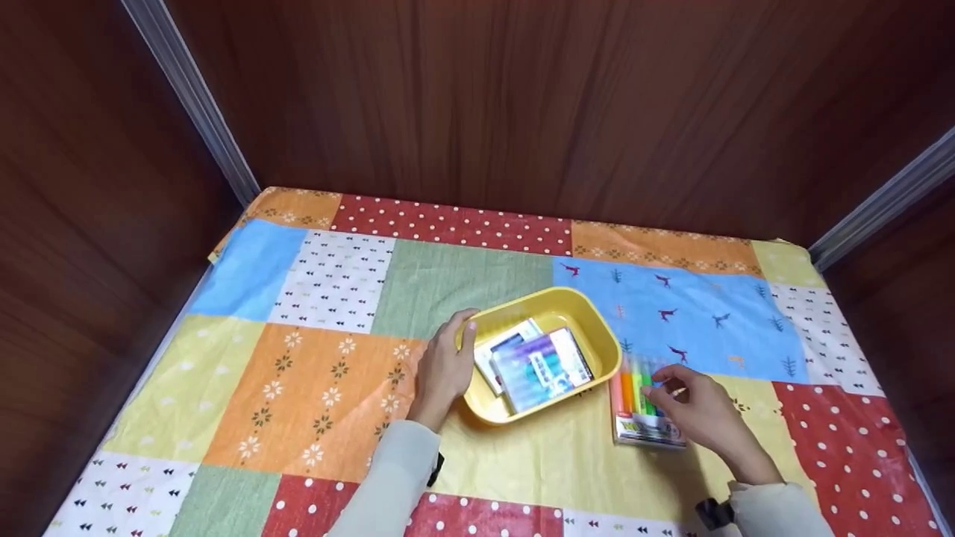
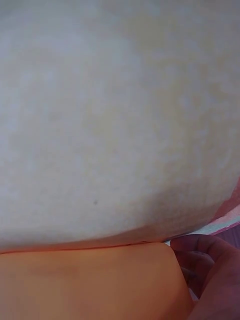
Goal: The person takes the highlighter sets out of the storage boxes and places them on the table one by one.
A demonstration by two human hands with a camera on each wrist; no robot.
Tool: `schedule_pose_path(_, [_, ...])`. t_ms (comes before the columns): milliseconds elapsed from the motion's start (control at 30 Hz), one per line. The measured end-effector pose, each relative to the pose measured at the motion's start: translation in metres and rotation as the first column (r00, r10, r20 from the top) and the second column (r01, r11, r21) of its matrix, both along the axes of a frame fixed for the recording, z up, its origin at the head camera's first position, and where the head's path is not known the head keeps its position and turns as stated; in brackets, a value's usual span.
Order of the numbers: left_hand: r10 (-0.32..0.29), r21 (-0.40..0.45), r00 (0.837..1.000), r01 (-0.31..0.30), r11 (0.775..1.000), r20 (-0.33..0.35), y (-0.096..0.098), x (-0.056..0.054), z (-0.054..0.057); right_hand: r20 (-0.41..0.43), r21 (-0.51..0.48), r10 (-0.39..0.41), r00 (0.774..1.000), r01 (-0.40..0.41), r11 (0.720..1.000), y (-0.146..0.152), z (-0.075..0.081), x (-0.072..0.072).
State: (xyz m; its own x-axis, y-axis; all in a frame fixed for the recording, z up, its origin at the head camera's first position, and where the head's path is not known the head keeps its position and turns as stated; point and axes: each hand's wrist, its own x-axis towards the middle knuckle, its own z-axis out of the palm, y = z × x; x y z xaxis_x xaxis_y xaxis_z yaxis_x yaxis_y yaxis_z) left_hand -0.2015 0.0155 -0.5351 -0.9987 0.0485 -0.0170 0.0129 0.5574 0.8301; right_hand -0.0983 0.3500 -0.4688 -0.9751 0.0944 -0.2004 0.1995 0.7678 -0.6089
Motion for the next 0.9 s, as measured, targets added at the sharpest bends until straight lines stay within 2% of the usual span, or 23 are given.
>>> schedule_pose_path(300, [0.003,-0.010,1.000,-0.003,1.000,-0.005,0.000,0.000,0.000,-0.039,0.023,0.060,0.997,-0.059,0.998,-0.013,0.007,-0.010])
schedule_pose_path(533, [-0.022,-0.029,1.000,0.021,0.999,-0.018,0.002,0.000,0.002,-0.113,0.010,0.129,0.985,-0.129,0.992,-0.023,0.011,-0.023])
schedule_pose_path(667, [-0.036,-0.066,0.999,0.034,0.997,-0.028,0.002,0.000,0.003,-0.095,-0.020,0.155,0.983,-0.158,0.987,-0.033,0.011,-0.031])
schedule_pose_path(900, [-0.041,-0.106,0.993,0.029,0.994,-0.107,0.004,-0.003,0.011,-0.055,-0.011,0.203,0.978,-0.204,0.979,-0.052,0.017,-0.049])
